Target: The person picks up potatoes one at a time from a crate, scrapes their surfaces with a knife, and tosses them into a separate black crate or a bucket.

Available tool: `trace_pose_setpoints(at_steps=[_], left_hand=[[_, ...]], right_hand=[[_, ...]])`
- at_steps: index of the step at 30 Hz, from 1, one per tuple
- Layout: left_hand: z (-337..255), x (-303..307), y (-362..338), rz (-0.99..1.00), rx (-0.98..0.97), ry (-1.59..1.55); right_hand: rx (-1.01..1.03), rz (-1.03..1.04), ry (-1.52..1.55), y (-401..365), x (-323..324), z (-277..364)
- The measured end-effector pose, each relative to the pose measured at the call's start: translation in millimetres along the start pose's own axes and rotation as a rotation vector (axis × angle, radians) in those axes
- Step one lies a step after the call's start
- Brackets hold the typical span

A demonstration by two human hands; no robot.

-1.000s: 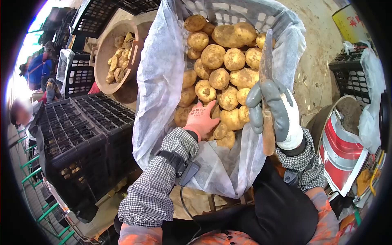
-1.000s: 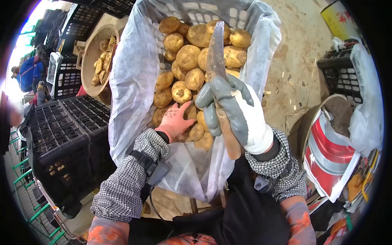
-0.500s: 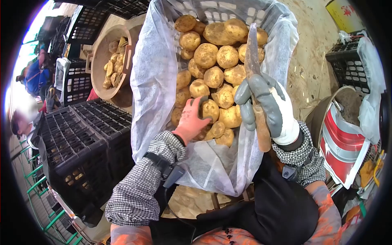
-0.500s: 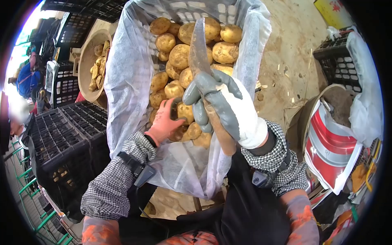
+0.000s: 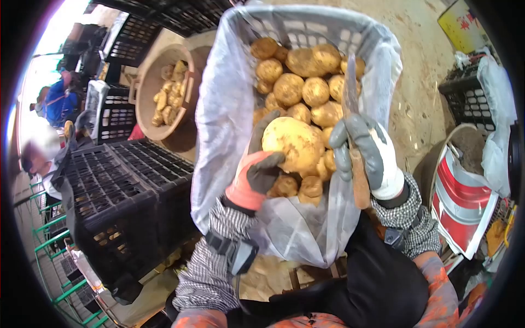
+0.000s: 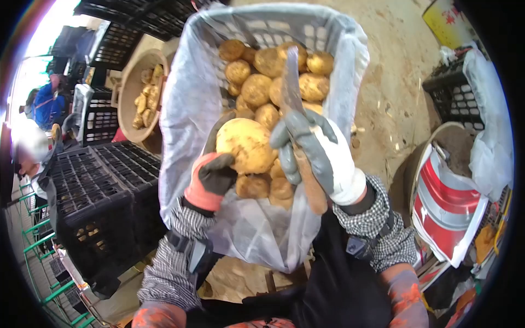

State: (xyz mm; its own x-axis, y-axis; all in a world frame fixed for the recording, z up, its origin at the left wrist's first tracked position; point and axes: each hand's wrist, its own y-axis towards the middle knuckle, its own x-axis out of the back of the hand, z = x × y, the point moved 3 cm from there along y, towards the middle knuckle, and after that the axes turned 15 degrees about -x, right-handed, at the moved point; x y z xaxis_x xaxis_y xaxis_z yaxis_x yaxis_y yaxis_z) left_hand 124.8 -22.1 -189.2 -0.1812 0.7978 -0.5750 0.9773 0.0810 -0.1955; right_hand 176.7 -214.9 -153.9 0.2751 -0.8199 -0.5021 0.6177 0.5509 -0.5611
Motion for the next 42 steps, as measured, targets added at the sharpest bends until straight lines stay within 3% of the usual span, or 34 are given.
trace_pose_setpoints(at_steps=[5,8,11,17,19,20,23,27,28,29,31,33,34,38,40,42], left_hand=[[-27,-24,-25,-0.112,-0.326,-0.085],[-22,-28,-32,-0.119,-0.410,0.025],[-16,-34,-40,-0.204,-0.338,0.031],[-23,-16,-45,-0.084,-0.380,0.122],[-37,-25,-49,0.046,-0.180,0.275],[-42,-28,-50,0.028,-0.117,0.154],[-38,-16,-55,0.058,-0.231,0.388],[-33,-18,-61,0.014,-0.248,0.353],[-31,-17,-63,0.005,-0.273,0.402],[-31,-18,-63,-0.005,-0.296,0.451],[-29,-23,-65,-0.065,-0.287,0.353],[-26,-29,-63,-0.126,-0.286,0.257],[-23,-31,-61,-0.181,-0.272,0.204],[-17,-31,-60,-0.238,-0.268,0.087],[-17,-31,-62,-0.236,-0.307,0.067],[-25,-32,-66,-0.085,-0.419,0.374]], right_hand=[[0.028,0.259,-0.222,3,0,-5],[-0.197,0.247,-0.266,1,-2,-13],[-0.221,0.196,-0.199,1,-2,-12],[-0.194,0.161,-0.160,-2,-3,-11],[-0.191,0.155,-0.146,0,0,-15],[-0.192,0.155,-0.131,1,1,-17],[-0.249,0.167,-0.344,3,-6,-11],[-0.304,0.321,-0.486,0,-4,-8],[-0.247,0.441,-0.357,-6,-6,-10],[-0.337,0.437,-0.432,-1,-6,-19],[-0.267,0.545,-0.634,1,-6,-13],[-0.109,0.498,-0.306,3,7,-15],[-0.167,0.361,-0.349,3,5,-7],[-0.234,0.153,-0.198,4,-2,-14],[-0.221,0.199,-0.181,7,0,-17],[-0.166,0.255,-0.176,5,1,-15]])
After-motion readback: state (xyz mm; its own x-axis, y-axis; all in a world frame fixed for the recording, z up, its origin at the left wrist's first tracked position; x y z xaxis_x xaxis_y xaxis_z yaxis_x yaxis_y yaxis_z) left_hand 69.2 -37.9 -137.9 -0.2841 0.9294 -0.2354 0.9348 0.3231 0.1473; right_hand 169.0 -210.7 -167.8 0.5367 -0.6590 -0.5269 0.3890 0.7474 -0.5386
